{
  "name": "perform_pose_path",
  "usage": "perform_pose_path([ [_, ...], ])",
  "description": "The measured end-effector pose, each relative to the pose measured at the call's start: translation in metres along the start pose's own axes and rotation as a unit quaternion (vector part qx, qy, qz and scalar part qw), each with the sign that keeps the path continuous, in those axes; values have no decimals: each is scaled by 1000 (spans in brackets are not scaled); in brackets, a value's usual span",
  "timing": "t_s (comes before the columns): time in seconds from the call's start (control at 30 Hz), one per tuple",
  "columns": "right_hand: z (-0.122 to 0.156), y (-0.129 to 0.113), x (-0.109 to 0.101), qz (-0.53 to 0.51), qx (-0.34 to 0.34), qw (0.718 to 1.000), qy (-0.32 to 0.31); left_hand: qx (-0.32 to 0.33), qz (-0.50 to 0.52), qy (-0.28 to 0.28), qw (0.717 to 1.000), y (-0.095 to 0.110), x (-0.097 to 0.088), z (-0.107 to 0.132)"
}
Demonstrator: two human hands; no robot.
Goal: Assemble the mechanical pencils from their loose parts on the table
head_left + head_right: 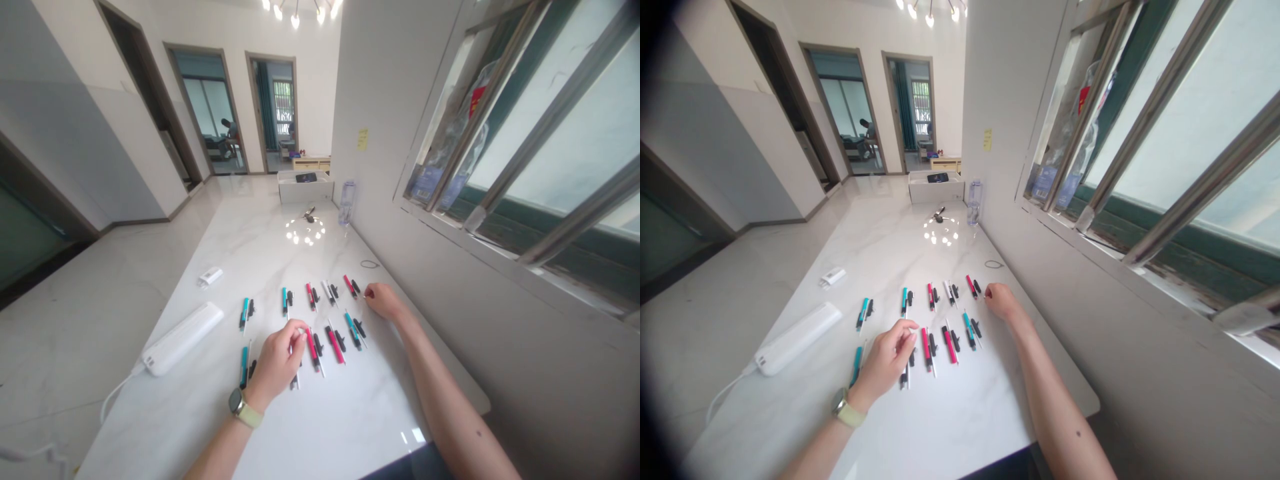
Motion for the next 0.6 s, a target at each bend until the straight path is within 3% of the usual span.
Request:
perform_pose_path([
  [0.23,3,6,1,13,31,999,-8,4,-3,0,1000,2,0,0],
  [0.6,5,0,0,0,10,1000,-3,1,-8,16,1000,-6,-4,1],
])
Point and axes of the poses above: each hand's wrist, its own z-axis away from the middle knuckle, its own x-axis out of the palm, y = z × x, the point moved 8 cm from there along -z, towards the middle knuckle
